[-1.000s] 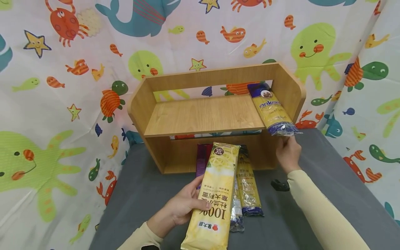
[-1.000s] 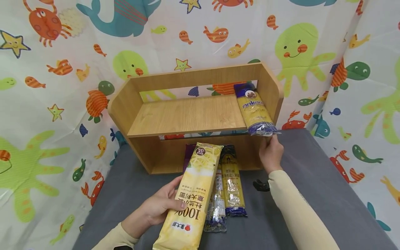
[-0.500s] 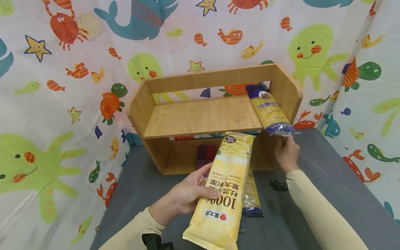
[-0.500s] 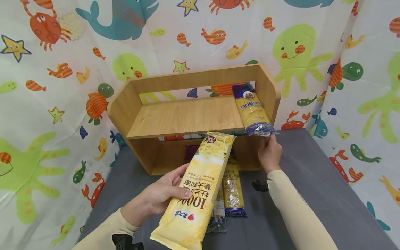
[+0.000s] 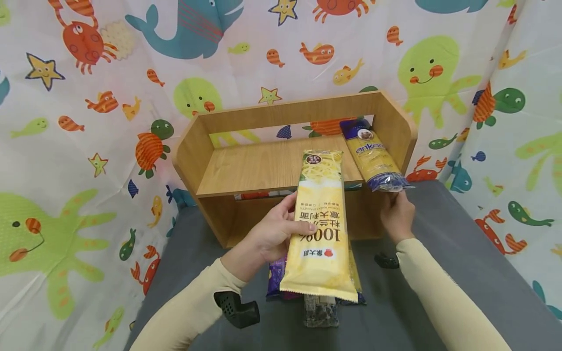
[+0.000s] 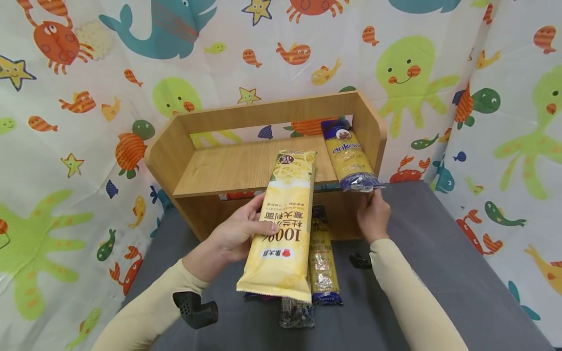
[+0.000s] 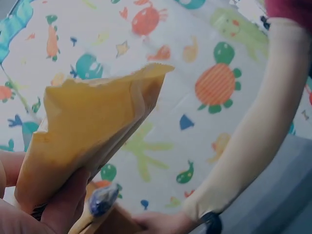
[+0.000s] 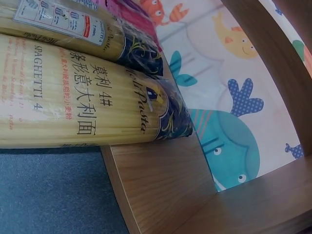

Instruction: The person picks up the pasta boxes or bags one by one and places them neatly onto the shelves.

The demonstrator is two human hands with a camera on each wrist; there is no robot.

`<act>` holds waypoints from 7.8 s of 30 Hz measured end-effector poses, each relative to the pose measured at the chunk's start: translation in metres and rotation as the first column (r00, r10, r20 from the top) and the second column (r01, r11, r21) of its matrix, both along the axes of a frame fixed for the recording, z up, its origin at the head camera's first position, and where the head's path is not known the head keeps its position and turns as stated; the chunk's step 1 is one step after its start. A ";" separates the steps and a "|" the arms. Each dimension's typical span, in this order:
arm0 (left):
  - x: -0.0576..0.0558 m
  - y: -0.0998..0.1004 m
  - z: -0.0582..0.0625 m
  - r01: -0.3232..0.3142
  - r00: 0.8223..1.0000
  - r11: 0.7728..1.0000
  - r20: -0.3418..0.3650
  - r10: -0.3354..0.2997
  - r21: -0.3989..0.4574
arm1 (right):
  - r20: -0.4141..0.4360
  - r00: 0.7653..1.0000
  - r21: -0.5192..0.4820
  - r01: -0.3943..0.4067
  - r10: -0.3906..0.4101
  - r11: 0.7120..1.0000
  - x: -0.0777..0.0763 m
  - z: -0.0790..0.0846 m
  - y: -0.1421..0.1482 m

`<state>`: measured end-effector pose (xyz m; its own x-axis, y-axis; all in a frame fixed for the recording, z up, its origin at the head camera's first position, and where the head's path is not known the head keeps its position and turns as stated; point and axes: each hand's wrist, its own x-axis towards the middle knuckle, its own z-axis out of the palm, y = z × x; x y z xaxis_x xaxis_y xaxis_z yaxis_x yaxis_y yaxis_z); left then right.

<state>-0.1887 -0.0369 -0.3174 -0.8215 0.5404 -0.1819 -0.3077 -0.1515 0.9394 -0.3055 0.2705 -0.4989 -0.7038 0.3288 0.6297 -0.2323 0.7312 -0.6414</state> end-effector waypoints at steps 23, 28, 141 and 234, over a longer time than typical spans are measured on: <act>-0.130 0.069 -0.009 -0.266 0.957 0.963 0.103 0.269 -0.045 | -0.128 0.992 0.030 0.001 0.003 1.000 -0.005 -0.004 -0.001; -0.141 0.075 -0.006 -0.250 0.964 0.963 0.070 0.258 -0.103 | -0.153 0.988 0.035 0.002 0.004 0.999 -0.006 -0.004 0.001; -0.055 -0.040 -0.042 -0.133 0.859 0.846 -0.487 -0.162 -0.516 | -0.031 0.999 -0.018 0.013 -0.013 1.000 -0.004 -0.003 0.003; -0.085 -0.079 -0.240 -0.206 0.931 0.888 0.198 0.308 -0.411 | 0.031 0.999 -0.027 0.012 -0.011 1.000 -0.005 -0.003 -0.004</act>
